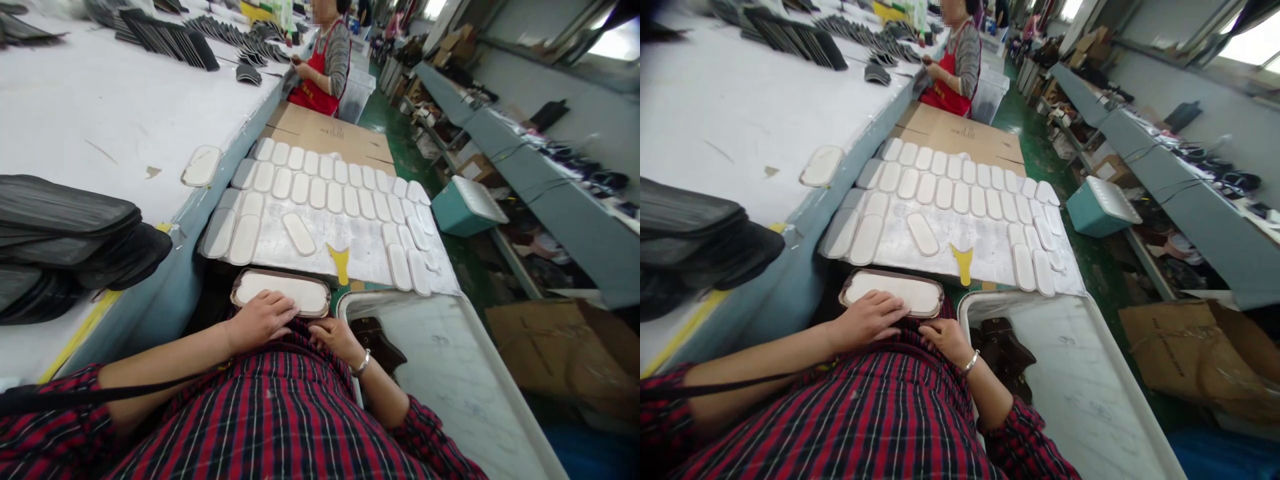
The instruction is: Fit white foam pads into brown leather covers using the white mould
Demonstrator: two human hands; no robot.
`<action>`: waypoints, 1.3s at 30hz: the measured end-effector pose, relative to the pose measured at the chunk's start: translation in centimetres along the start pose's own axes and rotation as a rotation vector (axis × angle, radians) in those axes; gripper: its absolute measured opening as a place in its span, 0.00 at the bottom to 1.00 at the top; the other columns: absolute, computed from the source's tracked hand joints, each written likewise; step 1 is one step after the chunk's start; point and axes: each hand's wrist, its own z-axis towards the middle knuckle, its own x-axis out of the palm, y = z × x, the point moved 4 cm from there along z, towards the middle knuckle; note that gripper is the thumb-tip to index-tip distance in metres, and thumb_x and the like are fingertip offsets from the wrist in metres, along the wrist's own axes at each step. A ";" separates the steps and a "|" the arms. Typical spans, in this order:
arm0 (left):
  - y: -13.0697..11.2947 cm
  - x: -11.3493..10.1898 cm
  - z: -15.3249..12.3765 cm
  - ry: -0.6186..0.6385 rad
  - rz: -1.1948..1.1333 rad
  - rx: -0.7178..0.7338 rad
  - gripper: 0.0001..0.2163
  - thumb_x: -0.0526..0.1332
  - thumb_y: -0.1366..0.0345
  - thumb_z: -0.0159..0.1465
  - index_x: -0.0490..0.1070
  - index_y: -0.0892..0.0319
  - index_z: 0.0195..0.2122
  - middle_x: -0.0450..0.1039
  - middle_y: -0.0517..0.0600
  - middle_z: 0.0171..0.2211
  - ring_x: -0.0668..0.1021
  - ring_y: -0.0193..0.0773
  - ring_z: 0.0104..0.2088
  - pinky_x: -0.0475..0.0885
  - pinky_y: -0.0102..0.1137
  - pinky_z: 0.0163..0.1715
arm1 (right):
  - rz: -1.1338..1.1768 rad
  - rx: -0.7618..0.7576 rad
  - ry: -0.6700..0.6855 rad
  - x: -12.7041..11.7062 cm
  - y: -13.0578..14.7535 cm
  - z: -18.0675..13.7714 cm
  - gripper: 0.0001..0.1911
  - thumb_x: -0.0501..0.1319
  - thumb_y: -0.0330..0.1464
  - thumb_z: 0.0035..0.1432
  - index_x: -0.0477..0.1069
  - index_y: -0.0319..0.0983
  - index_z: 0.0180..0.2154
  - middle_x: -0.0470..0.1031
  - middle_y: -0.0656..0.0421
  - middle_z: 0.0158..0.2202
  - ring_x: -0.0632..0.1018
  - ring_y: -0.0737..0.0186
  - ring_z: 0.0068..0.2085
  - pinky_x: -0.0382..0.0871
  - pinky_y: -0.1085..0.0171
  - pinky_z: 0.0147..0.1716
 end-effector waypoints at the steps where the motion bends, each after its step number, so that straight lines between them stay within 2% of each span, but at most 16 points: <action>1: 0.0 0.1 -0.1 -0.002 0.001 -0.006 0.18 0.57 0.57 0.60 0.65 0.58 0.50 0.68 0.54 0.44 0.67 0.43 0.43 0.60 0.36 0.40 | 0.034 -0.014 -0.023 0.5 0.1 0.6 0.19 0.57 0.46 0.52 0.74 0.36 0.28 0.74 0.59 0.22 0.70 0.70 0.18 0.61 0.71 0.17; 4: 0.0 0.1 -0.2 -0.016 -0.006 -0.025 0.17 0.57 0.58 0.60 0.65 0.57 0.50 0.68 0.53 0.44 0.67 0.42 0.43 0.60 0.36 0.40 | 0.105 -0.002 -0.084 1.0 0.4 1.4 0.23 0.58 0.48 0.50 0.73 0.34 0.22 0.74 0.57 0.19 0.70 0.70 0.17 0.60 0.72 0.16; 9: 0.1 0.1 0.2 -0.056 -0.019 -0.051 0.13 0.55 0.61 0.62 0.67 0.57 0.47 0.69 0.52 0.42 0.67 0.40 0.40 0.59 0.35 0.38 | 0.301 0.098 -0.163 1.1 -0.1 1.4 0.27 0.60 0.52 0.45 0.73 0.32 0.26 0.74 0.55 0.19 0.70 0.70 0.16 0.59 0.73 0.13; 16: 0.7 0.0 1.1 -0.036 -0.044 -0.056 0.11 0.52 0.66 0.64 0.68 0.56 0.46 0.69 0.51 0.39 0.68 0.39 0.38 0.59 0.35 0.35 | 0.407 0.146 -0.247 1.7 0.0 1.9 0.25 0.61 0.51 0.46 0.72 0.32 0.26 0.74 0.55 0.19 0.72 0.68 0.16 0.62 0.72 0.14; 19: 1.0 -0.2 1.2 -0.054 -0.074 -0.073 0.10 0.52 0.66 0.64 0.69 0.56 0.45 0.70 0.51 0.39 0.68 0.38 0.37 0.59 0.35 0.35 | 0.337 0.174 -0.243 1.8 0.4 1.9 0.25 0.59 0.51 0.47 0.72 0.33 0.25 0.74 0.55 0.19 0.72 0.68 0.17 0.63 0.70 0.15; 21: 1.1 -0.1 1.1 -0.060 -0.108 -0.082 0.11 0.51 0.65 0.64 0.69 0.55 0.45 0.70 0.51 0.39 0.68 0.39 0.38 0.59 0.35 0.35 | 0.135 0.161 -0.217 1.4 0.8 1.4 0.25 0.57 0.51 0.50 0.71 0.35 0.22 0.73 0.55 0.18 0.71 0.67 0.17 0.63 0.68 0.16; 22: 1.2 -0.1 0.9 -0.058 -0.126 -0.089 0.11 0.51 0.65 0.65 0.69 0.55 0.45 0.70 0.50 0.40 0.68 0.39 0.38 0.59 0.35 0.35 | -0.025 0.114 -0.229 0.9 1.2 0.9 0.25 0.56 0.51 0.51 0.70 0.36 0.20 0.72 0.56 0.18 0.71 0.66 0.18 0.64 0.67 0.18; 24: 1.2 0.0 0.7 -0.044 -0.153 -0.104 0.11 0.51 0.64 0.65 0.68 0.54 0.45 0.69 0.50 0.41 0.67 0.39 0.39 0.59 0.35 0.36 | -0.400 -0.066 -0.335 -0.3 2.4 -0.3 0.23 0.56 0.49 0.54 0.69 0.37 0.21 0.71 0.56 0.19 0.72 0.63 0.23 0.66 0.63 0.25; 26: 1.2 0.1 0.5 -0.031 -0.165 -0.106 0.11 0.52 0.64 0.64 0.68 0.54 0.46 0.69 0.50 0.42 0.67 0.39 0.40 0.59 0.35 0.37 | -0.710 -0.291 -0.509 -1.4 4.0 -1.5 0.19 0.57 0.47 0.54 0.70 0.37 0.26 0.72 0.55 0.25 0.74 0.58 0.31 0.66 0.58 0.36; 28: 1.0 0.1 0.5 -0.024 -0.155 -0.098 0.11 0.54 0.63 0.63 0.68 0.55 0.46 0.69 0.51 0.42 0.67 0.40 0.40 0.59 0.35 0.38 | -0.880 -0.479 -0.614 -1.8 5.5 -2.0 0.18 0.59 0.46 0.53 0.69 0.36 0.33 0.73 0.52 0.33 0.72 0.54 0.41 0.61 0.52 0.47; 30: 0.9 0.0 0.5 -0.027 -0.124 -0.091 0.11 0.55 0.62 0.63 0.68 0.56 0.45 0.69 0.51 0.41 0.67 0.40 0.39 0.59 0.36 0.37 | -0.975 -0.613 -0.593 -1.8 6.7 -1.5 0.21 0.59 0.47 0.53 0.67 0.36 0.40 0.71 0.50 0.43 0.67 0.51 0.51 0.51 0.48 0.55; 32: 0.7 -0.1 0.5 -0.036 -0.085 -0.091 0.10 0.54 0.62 0.63 0.69 0.57 0.43 0.69 0.52 0.40 0.67 0.40 0.38 0.59 0.36 0.35 | -1.041 -0.689 -0.511 -1.7 7.6 -0.3 0.27 0.59 0.47 0.53 0.64 0.35 0.47 0.66 0.48 0.52 0.60 0.50 0.57 0.43 0.45 0.58; 35: 0.5 -0.2 0.5 -0.054 -0.049 -0.101 0.10 0.53 0.63 0.64 0.69 0.56 0.44 0.69 0.51 0.39 0.67 0.39 0.37 0.59 0.35 0.35 | -1.090 -0.742 -0.404 -1.7 8.5 0.8 0.31 0.59 0.47 0.52 0.60 0.36 0.53 0.57 0.47 0.58 0.53 0.49 0.61 0.44 0.45 0.58; 37: 0.4 -0.2 0.4 -0.063 -0.045 -0.107 0.10 0.53 0.63 0.64 0.68 0.56 0.45 0.69 0.51 0.40 0.67 0.39 0.38 0.59 0.35 0.35 | -1.106 -0.783 -0.350 -1.6 8.6 0.6 0.24 0.59 0.44 0.54 0.64 0.39 0.50 0.58 0.50 0.58 0.54 0.50 0.60 0.46 0.46 0.57; 39: 0.4 -0.2 0.3 -0.067 -0.048 -0.108 0.10 0.53 0.64 0.64 0.69 0.56 0.44 0.69 0.51 0.40 0.67 0.39 0.38 0.59 0.36 0.36 | -1.120 -0.820 -0.318 -1.2 8.2 -0.2 0.14 0.57 0.38 0.57 0.67 0.42 0.46 0.64 0.54 0.54 0.60 0.54 0.57 0.48 0.50 0.56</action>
